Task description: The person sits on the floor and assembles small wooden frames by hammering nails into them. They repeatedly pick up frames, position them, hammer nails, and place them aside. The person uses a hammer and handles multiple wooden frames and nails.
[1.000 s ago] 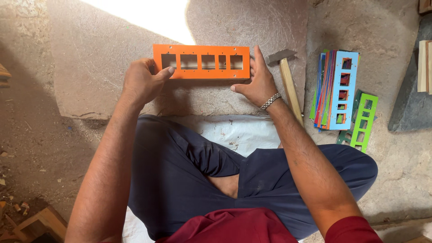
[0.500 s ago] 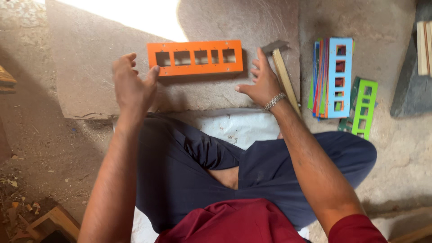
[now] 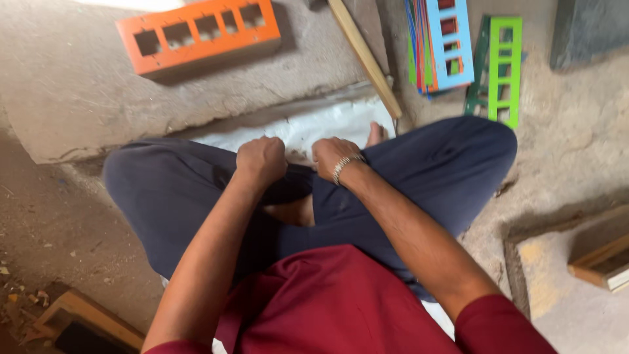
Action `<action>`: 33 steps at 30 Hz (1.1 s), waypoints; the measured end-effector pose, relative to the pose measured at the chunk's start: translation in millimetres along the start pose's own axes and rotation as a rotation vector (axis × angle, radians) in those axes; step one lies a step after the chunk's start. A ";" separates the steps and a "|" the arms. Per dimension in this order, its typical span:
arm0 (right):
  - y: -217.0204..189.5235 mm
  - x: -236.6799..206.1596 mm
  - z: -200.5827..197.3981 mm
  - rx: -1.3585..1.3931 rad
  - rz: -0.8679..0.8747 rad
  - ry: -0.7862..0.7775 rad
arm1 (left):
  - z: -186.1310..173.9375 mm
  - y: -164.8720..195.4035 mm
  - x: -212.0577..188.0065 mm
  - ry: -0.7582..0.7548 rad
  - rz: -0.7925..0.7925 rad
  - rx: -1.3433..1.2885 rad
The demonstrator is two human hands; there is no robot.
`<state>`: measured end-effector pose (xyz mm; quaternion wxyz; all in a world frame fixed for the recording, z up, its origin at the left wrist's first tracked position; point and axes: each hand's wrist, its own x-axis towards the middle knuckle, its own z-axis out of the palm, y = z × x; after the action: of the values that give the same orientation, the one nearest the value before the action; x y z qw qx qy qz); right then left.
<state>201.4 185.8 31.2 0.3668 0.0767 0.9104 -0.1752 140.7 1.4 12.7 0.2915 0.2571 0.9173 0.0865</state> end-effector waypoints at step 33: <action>-27.8 39.1 -5.9 0.248 -0.250 0.147 | 8.3 11.3 20.6 0.226 -0.250 -0.451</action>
<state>162.1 162.7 15.3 0.2624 0.0204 0.9087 -0.3240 135.9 21.9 -0.6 0.2454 0.0594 0.9262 0.2801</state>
